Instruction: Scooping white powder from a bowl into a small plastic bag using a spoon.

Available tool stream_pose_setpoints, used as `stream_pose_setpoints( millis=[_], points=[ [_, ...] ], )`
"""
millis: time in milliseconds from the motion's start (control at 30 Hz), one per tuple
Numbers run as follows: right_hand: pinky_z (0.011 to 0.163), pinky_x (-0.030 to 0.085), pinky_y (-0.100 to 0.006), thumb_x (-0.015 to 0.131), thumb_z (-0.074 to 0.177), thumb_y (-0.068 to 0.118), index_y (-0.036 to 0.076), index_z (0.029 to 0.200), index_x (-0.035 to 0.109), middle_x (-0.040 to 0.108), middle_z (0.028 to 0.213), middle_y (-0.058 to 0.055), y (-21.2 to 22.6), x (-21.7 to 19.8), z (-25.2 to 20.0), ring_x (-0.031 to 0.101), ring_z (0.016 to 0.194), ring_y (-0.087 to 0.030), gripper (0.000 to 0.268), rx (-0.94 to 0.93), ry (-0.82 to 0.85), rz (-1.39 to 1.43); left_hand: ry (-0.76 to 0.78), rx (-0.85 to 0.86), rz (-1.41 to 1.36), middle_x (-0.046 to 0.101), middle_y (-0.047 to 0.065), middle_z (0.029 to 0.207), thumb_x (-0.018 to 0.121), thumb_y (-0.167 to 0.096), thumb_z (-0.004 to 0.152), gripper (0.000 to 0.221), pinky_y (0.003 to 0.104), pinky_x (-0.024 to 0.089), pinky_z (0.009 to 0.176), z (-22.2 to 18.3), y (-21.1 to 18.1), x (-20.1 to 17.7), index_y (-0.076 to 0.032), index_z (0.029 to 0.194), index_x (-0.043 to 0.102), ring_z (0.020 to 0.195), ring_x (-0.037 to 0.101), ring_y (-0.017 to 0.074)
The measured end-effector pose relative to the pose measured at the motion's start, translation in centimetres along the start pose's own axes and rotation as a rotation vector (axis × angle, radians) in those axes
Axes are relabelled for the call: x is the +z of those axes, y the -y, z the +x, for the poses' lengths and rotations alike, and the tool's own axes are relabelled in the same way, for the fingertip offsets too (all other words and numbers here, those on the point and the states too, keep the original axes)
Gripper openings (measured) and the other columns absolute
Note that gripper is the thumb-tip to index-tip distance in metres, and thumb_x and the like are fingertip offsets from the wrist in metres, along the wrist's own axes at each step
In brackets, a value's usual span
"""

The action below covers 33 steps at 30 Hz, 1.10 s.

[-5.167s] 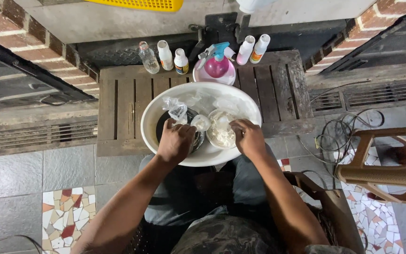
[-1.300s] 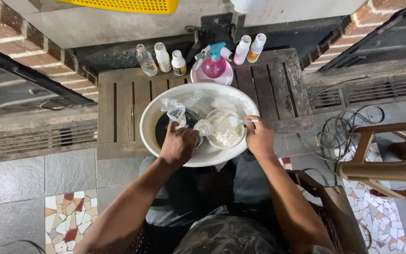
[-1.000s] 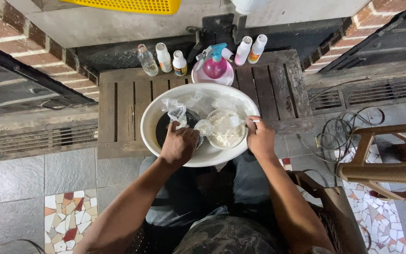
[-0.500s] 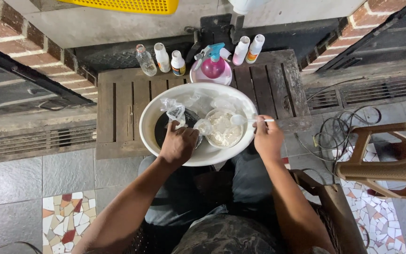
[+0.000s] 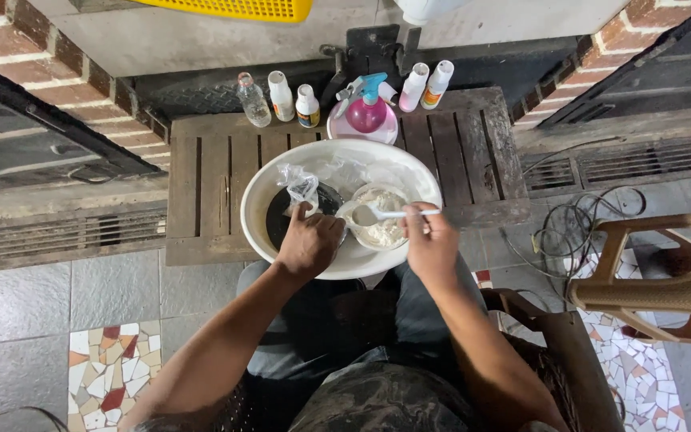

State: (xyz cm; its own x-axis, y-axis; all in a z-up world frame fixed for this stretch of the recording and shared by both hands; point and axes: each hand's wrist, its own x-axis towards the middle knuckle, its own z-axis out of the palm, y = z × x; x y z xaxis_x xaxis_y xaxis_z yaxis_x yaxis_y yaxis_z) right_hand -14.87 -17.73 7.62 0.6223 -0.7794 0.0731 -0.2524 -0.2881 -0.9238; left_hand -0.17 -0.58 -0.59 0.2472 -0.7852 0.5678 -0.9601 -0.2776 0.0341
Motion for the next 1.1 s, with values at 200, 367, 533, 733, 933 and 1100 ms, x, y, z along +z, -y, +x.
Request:
stream_pose_setpoints(
  millis=[200, 367, 533, 733, 933, 1100],
  points=[
    [0.086, 0.053, -0.032, 0.059, 0.103, 0.024, 0.025, 0.102, 0.075, 0.076, 0.085, 0.006, -1.3, 0.9, 0.2, 0.074, 0.084, -0.015, 0.017, -0.732, 0.231, -0.413, -0.016, 0.007, -0.005, 0.065, 0.003, 0.068, 0.063, -0.011, 0.088, 0.009, 0.049, 0.044, 0.092, 0.2, -0.1, -0.2, -0.013, 0.086, 0.071, 0.059, 0.066, 0.0182],
    [0.080, 0.057, -0.034, 0.071, 0.092, 0.011, 0.022, 0.105, 0.078, 0.074, 0.084, 0.001, -3.3, -0.2, 0.5, 0.073, 0.076, -0.023, 0.018, -0.640, 0.012, -0.290, 0.056, -0.046, -0.004, 0.066, 0.002, 0.067, 0.065, -0.012, 0.084, 0.006, 0.048, 0.043, 0.093, -0.3, 0.1, 0.2, -0.015, 0.083, 0.071, 0.060, 0.067, 0.0180],
    [0.072, 0.057, -0.039, 0.065, 0.101, 0.013, 0.012, 0.105, 0.075, 0.075, 0.080, -0.009, -3.2, -2.5, 2.1, 0.073, 0.075, -0.030, 0.011, -0.344, -0.093, -0.248, 0.162, -0.173, -0.014, 0.070, 0.000, 0.068, 0.070, -0.015, 0.081, 0.004, 0.047, 0.043, 0.091, -0.4, 0.6, 0.2, -0.018, 0.081, 0.073, 0.061, 0.069, 0.0178],
    [0.083, 0.057, -0.052, 0.062, 0.104, 0.026, 0.025, 0.109, 0.074, 0.074, 0.074, -0.009, -7.8, -1.5, 3.8, 0.073, 0.085, -0.038, 0.013, 0.038, 0.002, -0.406, 0.104, -0.114, -0.016, 0.066, 0.000, 0.065, 0.067, -0.012, 0.082, 0.006, 0.044, 0.044, 0.087, -0.1, 0.7, -0.4, -0.017, 0.079, 0.070, 0.059, 0.068, 0.0183],
    [0.084, 0.056, -0.051, 0.063, 0.105, 0.029, 0.024, 0.111, 0.075, 0.078, 0.082, -0.010, -7.9, -0.7, 3.8, 0.074, 0.090, -0.039, 0.014, 0.054, 0.027, -0.386, 0.102, -0.085, 0.002, 0.067, 0.001, 0.066, 0.069, -0.011, 0.082, 0.007, 0.043, 0.044, 0.086, 0.2, 0.5, -1.1, -0.017, 0.081, 0.071, 0.060, 0.069, 0.0178],
    [0.084, 0.059, -0.048, 0.063, 0.105, 0.028, 0.024, 0.110, 0.074, 0.079, 0.087, -0.006, -7.8, -0.8, 3.9, 0.075, 0.090, -0.035, 0.013, 0.048, 0.059, -0.383, 0.089, -0.081, -0.012, 0.068, 0.001, 0.066, 0.071, -0.009, 0.080, 0.007, 0.044, 0.045, 0.086, 0.0, 0.7, -0.9, -0.016, 0.081, 0.072, 0.060, 0.070, 0.0192]
  ],
)
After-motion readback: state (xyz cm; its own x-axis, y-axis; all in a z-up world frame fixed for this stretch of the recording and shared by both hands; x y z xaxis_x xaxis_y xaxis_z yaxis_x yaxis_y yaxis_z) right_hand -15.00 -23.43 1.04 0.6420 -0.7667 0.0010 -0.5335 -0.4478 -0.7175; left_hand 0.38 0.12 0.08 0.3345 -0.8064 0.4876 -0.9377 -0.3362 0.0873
